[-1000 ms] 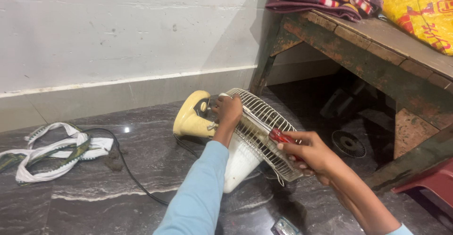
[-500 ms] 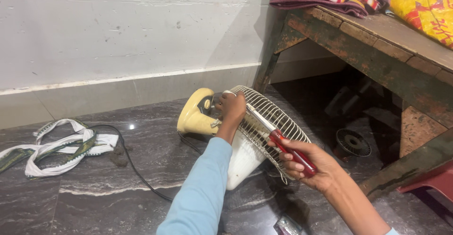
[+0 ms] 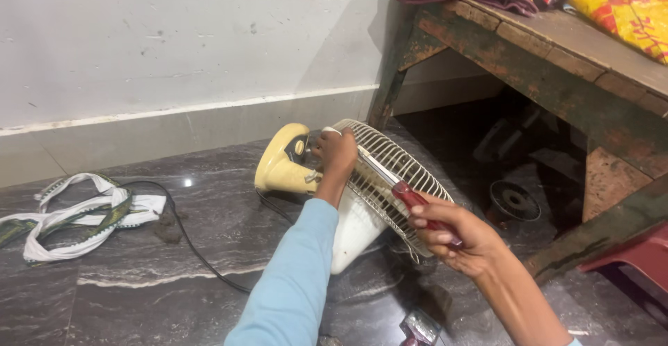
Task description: The person uses a hammer and screwdriver to loosen and remove the front grill of a standing fan. They then detach the fan blades from the motor housing.
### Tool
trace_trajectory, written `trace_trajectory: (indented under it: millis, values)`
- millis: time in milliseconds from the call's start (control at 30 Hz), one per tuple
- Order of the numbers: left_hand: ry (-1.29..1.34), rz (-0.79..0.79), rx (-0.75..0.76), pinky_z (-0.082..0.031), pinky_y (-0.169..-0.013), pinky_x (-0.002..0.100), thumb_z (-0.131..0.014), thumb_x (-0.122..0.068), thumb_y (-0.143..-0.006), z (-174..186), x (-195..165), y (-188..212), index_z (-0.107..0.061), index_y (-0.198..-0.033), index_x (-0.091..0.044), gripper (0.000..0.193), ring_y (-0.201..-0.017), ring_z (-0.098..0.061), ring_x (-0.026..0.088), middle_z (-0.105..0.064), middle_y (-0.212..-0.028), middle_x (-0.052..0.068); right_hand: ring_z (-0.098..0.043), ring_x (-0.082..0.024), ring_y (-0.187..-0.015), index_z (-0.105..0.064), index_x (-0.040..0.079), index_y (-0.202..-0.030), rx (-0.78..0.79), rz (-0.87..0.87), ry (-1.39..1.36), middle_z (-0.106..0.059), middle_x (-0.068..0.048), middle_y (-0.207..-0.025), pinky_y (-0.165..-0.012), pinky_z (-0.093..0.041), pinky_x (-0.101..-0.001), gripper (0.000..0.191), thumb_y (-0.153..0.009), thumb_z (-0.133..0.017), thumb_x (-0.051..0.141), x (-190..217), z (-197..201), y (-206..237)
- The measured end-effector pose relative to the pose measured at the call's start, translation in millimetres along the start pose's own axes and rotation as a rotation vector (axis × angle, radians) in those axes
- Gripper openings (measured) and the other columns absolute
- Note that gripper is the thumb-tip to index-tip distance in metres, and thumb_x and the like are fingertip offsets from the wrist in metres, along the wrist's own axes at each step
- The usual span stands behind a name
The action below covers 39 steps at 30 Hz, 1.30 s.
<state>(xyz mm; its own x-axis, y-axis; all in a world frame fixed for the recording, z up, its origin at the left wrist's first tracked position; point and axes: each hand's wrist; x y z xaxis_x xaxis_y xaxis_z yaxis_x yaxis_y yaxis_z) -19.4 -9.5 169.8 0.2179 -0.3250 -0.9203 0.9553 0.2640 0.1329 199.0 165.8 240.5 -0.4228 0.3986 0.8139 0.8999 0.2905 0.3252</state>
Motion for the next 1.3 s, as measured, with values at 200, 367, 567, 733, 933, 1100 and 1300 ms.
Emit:
trace_trajectory:
  millis: [200,367,567,733,933,1100,1300]
  values:
    - [0.040,0.000,-0.011,-0.022,-0.115,0.073,-0.045,-0.044,-0.091,4,-1,4,-0.039,-0.148,0.002,0.073,-0.150,-0.022,0.043,-0.030,-0.162,0.021,-0.046,-0.009,-0.044,-0.064,0.013,-0.142,-0.335,0.158,0.742,-0.062,-0.004,-0.067,-0.039,-0.036,-0.0248,0.072,-0.072,-0.067,-0.005,5,-20,1]
    - [0.052,-0.004,-0.002,-0.017,-0.113,0.077,-0.045,-0.044,-0.092,4,1,1,-0.033,-0.150,0.007,0.078,-0.150,-0.017,0.044,-0.026,-0.162,0.024,-0.058,-0.010,-0.052,-0.068,0.028,-0.135,-0.534,0.277,1.322,-0.075,-0.009,-0.072,-0.056,-0.050,-0.0294,0.067,-0.074,-0.074,0.002,8,-46,17]
    - [0.078,-0.012,-0.013,-0.017,-0.113,0.076,-0.046,-0.045,-0.091,3,3,-1,-0.034,-0.149,0.006,0.079,-0.150,-0.017,0.045,-0.027,-0.162,0.024,-0.068,-0.022,-0.060,-0.067,0.026,-0.135,-0.524,0.597,1.705,-0.077,-0.012,-0.085,-0.063,-0.055,-0.0404,0.065,-0.073,-0.074,0.005,3,-58,23]
    - [0.079,-0.002,-0.007,-0.018,-0.112,0.076,-0.047,-0.045,-0.090,5,3,1,-0.037,-0.148,0.003,0.076,-0.148,-0.019,0.045,-0.028,-0.161,0.023,-0.070,-0.025,-0.065,-0.064,0.025,-0.138,-0.491,0.616,1.770,-0.075,-0.014,-0.088,-0.064,-0.055,-0.0410,0.065,-0.077,-0.076,0.007,0,-59,28]
    - [0.091,0.009,-0.013,-0.021,-0.113,0.072,-0.049,-0.046,-0.091,7,1,2,-0.038,-0.147,0.003,0.075,-0.148,-0.021,0.045,-0.030,-0.160,0.021,-0.072,-0.013,-0.074,-0.068,0.021,-0.135,-0.586,0.479,1.135,-0.079,-0.011,-0.093,-0.068,-0.055,-0.0294,0.058,-0.078,-0.082,0.019,18,-25,32]
    - [0.102,0.012,-0.029,-0.024,-0.113,0.070,-0.051,-0.044,-0.093,10,-4,15,-0.037,-0.147,0.002,0.073,-0.147,-0.022,0.045,-0.028,-0.162,0.019,-0.070,-0.030,-0.090,-0.067,0.010,-0.135,-0.840,0.547,0.937,-0.074,-0.023,-0.110,-0.079,-0.050,-0.0406,0.046,-0.090,-0.071,0.021,-12,53,14]
    - [-0.046,-0.477,-0.237,-0.018,-0.115,0.067,-0.060,-0.022,-0.087,14,-4,32,-0.057,-0.133,-0.017,0.046,-0.152,-0.021,0.033,-0.043,-0.155,0.009,-0.065,-0.047,-0.120,-0.053,0.003,-0.138,-0.977,-0.069,1.241,-0.068,-0.032,-0.125,-0.105,-0.049,-0.0521,0.051,-0.100,-0.056,0.035,-114,178,-23]
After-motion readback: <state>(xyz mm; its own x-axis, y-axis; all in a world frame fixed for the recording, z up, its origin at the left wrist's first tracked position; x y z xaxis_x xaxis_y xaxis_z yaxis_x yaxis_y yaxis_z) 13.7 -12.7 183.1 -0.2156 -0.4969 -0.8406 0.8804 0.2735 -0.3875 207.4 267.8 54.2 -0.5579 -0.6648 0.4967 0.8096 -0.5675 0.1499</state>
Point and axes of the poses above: each hand's wrist, its own y-axis away from the middle knuckle, its own z-axis out of the back of the hand, x = y × z
